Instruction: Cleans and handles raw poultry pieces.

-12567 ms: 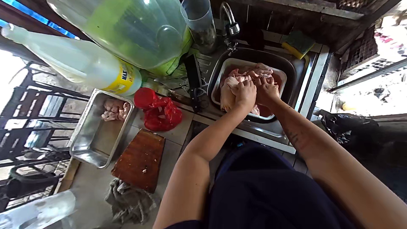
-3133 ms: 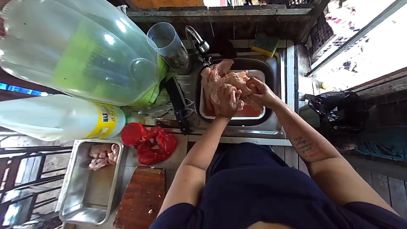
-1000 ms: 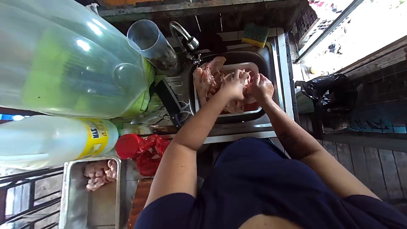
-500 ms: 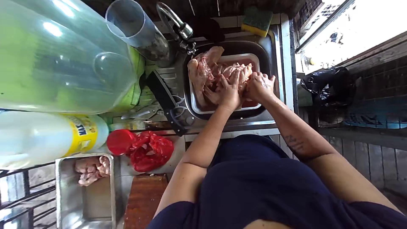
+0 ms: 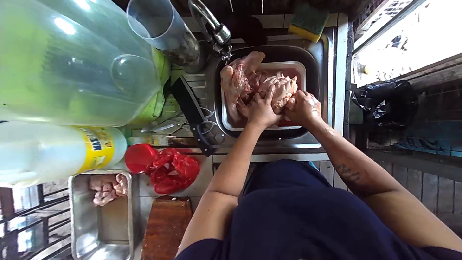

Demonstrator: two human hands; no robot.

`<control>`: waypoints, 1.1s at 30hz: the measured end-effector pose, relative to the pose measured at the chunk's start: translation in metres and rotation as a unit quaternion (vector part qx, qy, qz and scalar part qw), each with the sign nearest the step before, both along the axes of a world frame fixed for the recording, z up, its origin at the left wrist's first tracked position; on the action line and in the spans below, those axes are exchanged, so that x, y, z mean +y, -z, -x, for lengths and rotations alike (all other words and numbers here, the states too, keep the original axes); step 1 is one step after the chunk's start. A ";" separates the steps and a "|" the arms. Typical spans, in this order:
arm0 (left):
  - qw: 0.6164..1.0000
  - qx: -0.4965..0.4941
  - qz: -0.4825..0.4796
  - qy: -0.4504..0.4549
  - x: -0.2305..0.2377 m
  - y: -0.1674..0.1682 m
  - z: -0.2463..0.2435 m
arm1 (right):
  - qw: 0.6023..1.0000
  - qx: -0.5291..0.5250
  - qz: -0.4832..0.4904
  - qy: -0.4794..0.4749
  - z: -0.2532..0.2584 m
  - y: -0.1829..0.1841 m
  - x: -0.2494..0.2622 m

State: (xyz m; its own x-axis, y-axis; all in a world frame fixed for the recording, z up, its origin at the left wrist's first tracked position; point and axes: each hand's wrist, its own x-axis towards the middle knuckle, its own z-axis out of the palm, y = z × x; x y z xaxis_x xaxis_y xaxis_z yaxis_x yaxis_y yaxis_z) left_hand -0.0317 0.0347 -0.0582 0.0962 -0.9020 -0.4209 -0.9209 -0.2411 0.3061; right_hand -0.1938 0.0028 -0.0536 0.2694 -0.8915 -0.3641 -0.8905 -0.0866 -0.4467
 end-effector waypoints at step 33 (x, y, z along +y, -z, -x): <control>0.960 0.248 0.022 -0.126 0.000 0.039 -0.069 | 0.999 -0.045 -0.005 -0.025 0.007 -0.004 -0.006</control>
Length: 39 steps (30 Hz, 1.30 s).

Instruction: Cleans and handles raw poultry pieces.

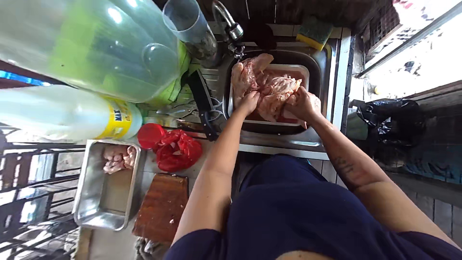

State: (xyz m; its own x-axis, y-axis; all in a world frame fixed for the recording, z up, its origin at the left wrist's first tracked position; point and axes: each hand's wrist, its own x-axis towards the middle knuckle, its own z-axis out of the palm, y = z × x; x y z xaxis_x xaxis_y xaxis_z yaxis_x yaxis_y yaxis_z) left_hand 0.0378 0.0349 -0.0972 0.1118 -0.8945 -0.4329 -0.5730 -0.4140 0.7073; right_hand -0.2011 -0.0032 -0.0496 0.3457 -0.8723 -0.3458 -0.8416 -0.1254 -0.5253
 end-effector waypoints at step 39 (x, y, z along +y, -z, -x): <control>0.987 0.065 -0.007 -0.149 -0.013 -0.046 0.045 | 0.984 0.045 0.073 -0.157 0.026 -0.041 -0.020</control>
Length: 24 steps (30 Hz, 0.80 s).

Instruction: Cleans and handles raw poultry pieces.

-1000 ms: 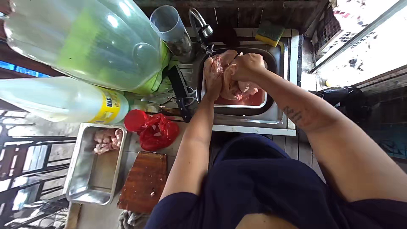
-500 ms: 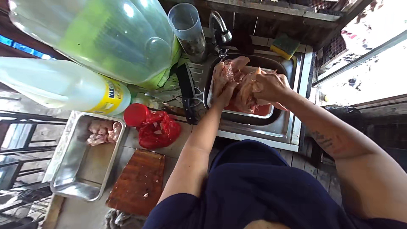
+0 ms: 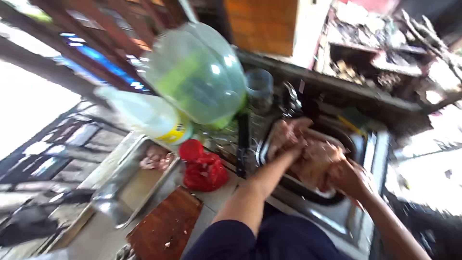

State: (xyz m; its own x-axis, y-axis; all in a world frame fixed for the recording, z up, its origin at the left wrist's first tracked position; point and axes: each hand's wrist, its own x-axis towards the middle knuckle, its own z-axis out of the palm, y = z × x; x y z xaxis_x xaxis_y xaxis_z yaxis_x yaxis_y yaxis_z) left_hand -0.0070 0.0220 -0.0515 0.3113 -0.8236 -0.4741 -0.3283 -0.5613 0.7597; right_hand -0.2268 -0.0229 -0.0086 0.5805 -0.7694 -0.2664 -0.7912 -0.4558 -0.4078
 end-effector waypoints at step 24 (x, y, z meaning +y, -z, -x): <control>0.987 0.159 -0.011 0.011 0.004 -0.022 0.004 | 0.992 -0.035 0.104 -0.066 0.020 -0.014 0.040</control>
